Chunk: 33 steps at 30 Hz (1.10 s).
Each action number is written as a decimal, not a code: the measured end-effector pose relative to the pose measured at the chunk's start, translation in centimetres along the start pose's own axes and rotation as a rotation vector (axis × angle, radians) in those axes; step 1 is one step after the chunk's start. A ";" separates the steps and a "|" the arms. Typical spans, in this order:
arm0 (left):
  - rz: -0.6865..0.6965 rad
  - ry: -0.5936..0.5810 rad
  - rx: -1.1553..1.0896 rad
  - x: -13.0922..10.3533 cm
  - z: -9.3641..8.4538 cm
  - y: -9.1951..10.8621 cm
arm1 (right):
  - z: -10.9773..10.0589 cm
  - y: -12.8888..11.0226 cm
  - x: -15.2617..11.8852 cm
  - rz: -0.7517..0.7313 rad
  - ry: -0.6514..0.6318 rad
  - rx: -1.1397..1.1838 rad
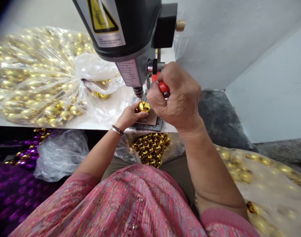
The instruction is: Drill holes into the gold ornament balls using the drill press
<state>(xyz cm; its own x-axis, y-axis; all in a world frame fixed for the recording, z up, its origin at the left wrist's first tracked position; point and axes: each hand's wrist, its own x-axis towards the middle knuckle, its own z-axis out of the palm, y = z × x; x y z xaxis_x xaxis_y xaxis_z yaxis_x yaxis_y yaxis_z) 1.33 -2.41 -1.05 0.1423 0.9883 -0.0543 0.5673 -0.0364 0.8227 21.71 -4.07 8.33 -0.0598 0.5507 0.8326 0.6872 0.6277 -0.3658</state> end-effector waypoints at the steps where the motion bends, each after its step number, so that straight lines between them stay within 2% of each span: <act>1: 0.008 -0.001 -0.009 0.0 0.0 -0.1 | 0.0 0.1 -0.2 -0.001 0.003 -0.008; 7: 0.086 0.008 -0.032 0.3 0.3 -0.9 | 0.6 0.8 -1.2 -0.012 0.044 -0.098; 13: 0.077 0.025 -0.037 0.5 0.5 -1.4 | 1.8 1.3 -2.5 -0.057 0.150 -0.115; 18: 0.090 0.034 -0.057 0.6 0.6 -1.6 | 3.0 2.1 -3.8 -0.077 0.193 -0.054; 22: 0.074 0.016 -0.056 0.5 0.5 -1.4 | 4.1 2.1 -4.7 -0.104 0.286 -0.010; 24: 0.049 0.018 -0.053 0.5 0.5 -1.2 | 4.0 1.4 -4.1 -0.090 0.319 0.017; 27: 0.011 0.040 -0.050 0.2 0.6 -0.9 | 3.2 -0.1 -1.5 -0.029 0.323 0.089; 30: 0.034 0.039 -0.109 -0.5 0.8 -1.0 | 2.0 -1.3 2.1 0.148 0.281 0.206; 33: 0.085 0.034 -0.185 -1.6 0.6 -1.3 | 1.6 -1.6 4.5 0.231 0.219 0.218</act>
<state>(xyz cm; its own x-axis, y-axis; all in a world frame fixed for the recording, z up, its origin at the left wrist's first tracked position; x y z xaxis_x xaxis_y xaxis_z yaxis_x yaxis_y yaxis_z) 0.88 -4.07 -2.35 0.1541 0.9874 0.0362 0.3955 -0.0952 0.9135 19.22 -1.71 12.02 0.2505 0.5753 0.7786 0.4933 0.6162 -0.6140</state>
